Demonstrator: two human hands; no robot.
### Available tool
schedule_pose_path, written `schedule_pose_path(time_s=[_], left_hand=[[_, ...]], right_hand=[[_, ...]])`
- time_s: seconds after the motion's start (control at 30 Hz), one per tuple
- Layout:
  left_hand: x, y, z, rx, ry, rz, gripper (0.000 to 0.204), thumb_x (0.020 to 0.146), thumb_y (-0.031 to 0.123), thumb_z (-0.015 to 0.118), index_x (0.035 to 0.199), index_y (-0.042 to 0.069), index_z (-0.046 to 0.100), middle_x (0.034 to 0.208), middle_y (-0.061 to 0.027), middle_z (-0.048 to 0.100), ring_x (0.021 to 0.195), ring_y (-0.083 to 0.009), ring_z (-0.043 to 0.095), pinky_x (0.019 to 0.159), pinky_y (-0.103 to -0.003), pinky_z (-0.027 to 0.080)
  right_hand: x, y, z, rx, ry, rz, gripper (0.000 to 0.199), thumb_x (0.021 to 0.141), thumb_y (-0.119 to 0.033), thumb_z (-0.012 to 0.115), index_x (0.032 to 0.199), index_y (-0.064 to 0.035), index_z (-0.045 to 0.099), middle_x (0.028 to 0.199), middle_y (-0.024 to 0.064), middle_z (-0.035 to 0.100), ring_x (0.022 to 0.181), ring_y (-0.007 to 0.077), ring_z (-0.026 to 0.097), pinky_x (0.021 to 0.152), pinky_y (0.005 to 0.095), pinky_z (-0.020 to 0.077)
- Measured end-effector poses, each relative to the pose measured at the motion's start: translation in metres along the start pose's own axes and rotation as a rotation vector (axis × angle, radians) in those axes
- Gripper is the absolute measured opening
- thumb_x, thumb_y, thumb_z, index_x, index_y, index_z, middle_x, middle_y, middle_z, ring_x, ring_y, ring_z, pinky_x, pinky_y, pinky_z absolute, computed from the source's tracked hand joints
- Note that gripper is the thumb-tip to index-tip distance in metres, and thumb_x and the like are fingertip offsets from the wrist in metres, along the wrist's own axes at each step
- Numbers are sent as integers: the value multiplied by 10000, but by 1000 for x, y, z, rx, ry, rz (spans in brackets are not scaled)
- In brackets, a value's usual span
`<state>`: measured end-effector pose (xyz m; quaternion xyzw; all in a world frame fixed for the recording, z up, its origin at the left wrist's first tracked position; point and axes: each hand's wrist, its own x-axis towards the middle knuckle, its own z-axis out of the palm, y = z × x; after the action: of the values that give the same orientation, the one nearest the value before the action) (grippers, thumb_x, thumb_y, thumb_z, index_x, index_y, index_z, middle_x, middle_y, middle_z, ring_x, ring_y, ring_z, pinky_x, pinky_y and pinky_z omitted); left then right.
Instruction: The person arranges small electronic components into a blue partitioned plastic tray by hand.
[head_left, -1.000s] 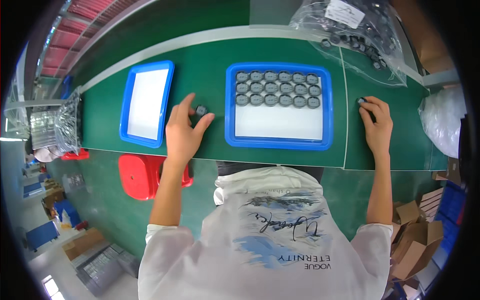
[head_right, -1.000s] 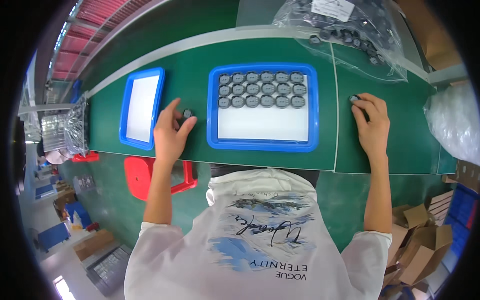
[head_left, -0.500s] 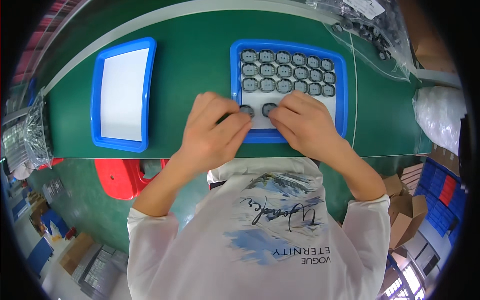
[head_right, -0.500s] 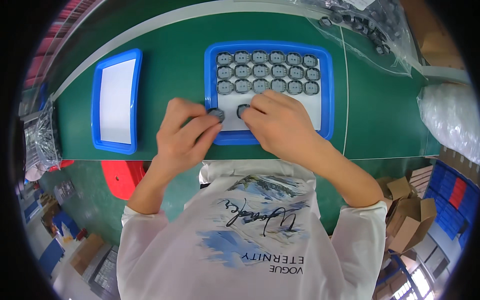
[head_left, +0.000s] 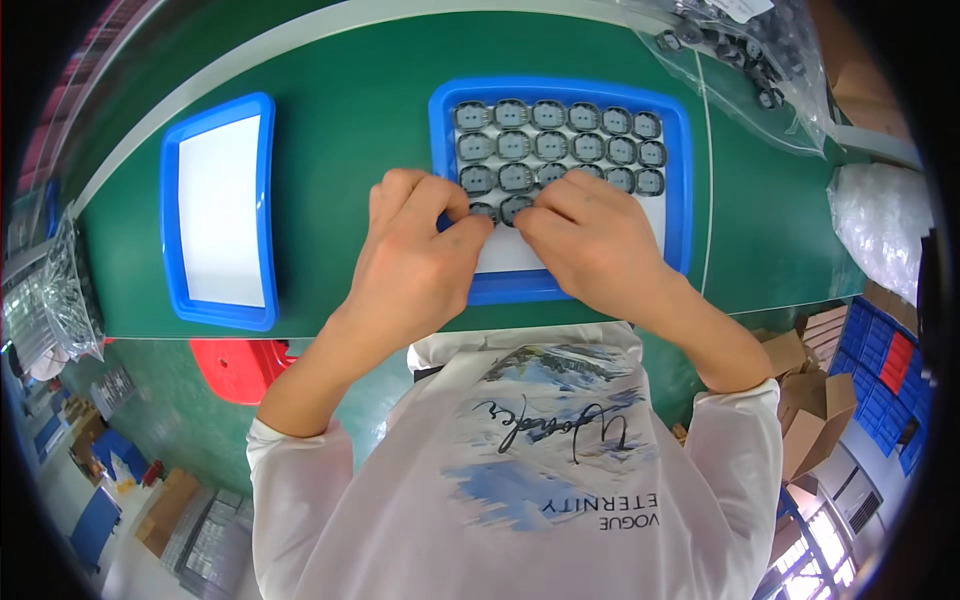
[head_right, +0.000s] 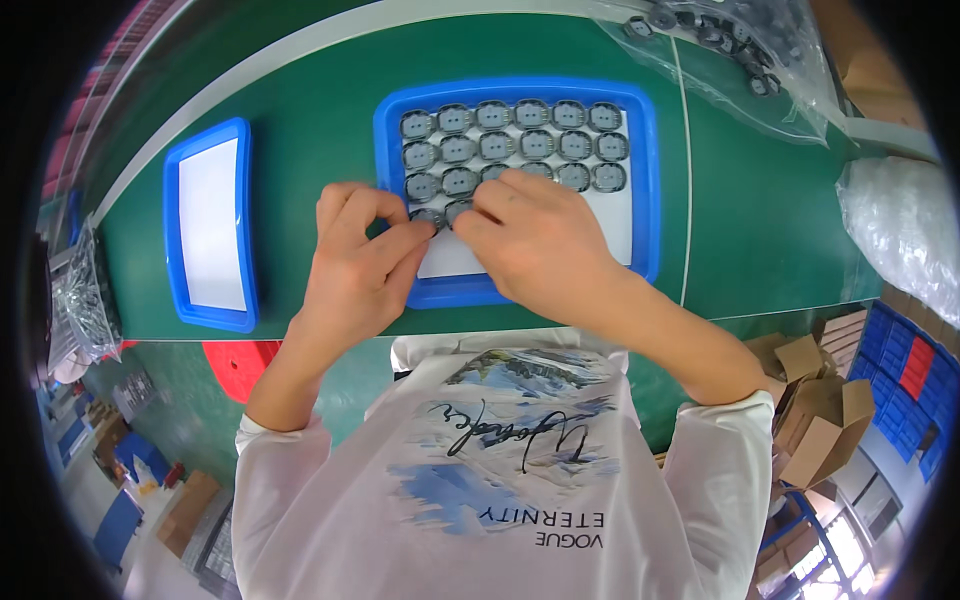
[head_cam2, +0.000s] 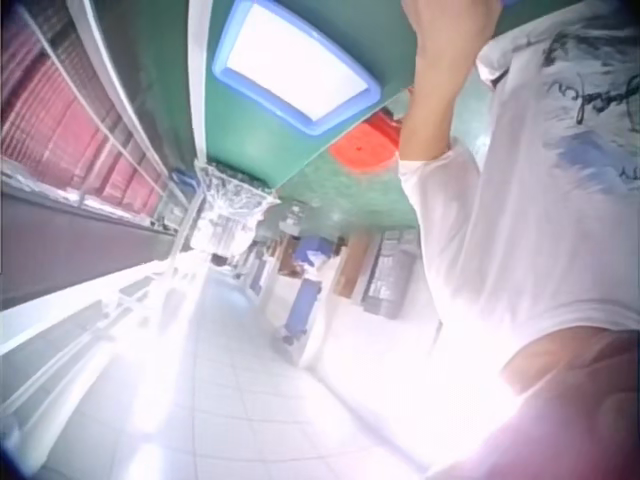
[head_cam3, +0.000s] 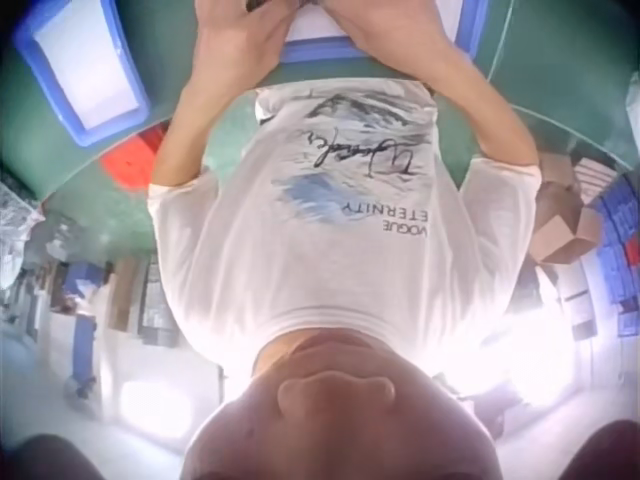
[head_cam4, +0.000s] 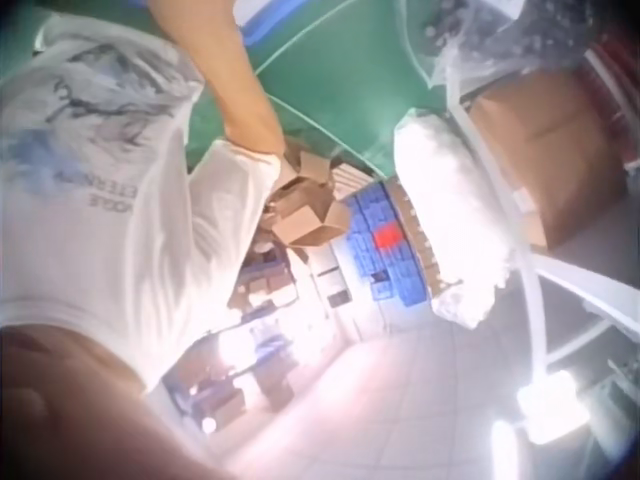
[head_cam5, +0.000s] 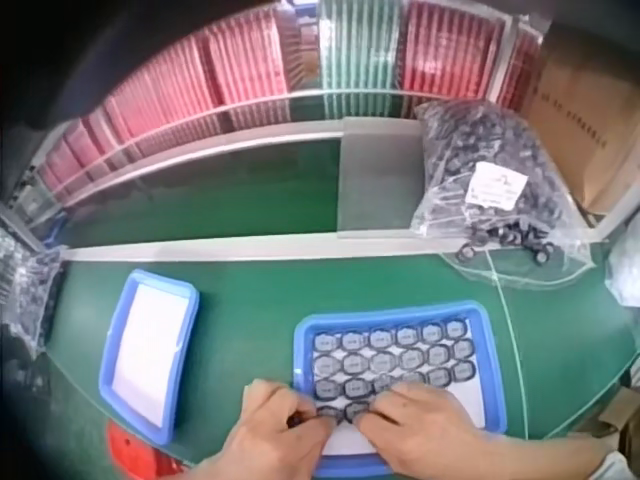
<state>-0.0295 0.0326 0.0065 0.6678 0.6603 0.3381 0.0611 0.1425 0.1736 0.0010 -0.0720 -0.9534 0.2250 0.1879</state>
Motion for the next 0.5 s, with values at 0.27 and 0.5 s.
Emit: schedule_pose_path(time_s=[0.27,0.5], left_hand=[[40,5,-18,-125,-12,31,143,758,-8,744,892,39,729,869,-92,624,829,-289,571,700,-390,486],[214,9,98,132,-46,267,152,848,86,644,976,5,660,921,-197,665,904,-375,653,807,-431,529]], right_hand=[[1,48,-66,19,248,312,237,855,-109,755,1079,-41,721,886,75,686,736,175,630,694,311,514],[25,196,-86,-280,355,471,243,907,-182,695,1116,-59,701,918,130,700,834,273,664,762,385,522]])
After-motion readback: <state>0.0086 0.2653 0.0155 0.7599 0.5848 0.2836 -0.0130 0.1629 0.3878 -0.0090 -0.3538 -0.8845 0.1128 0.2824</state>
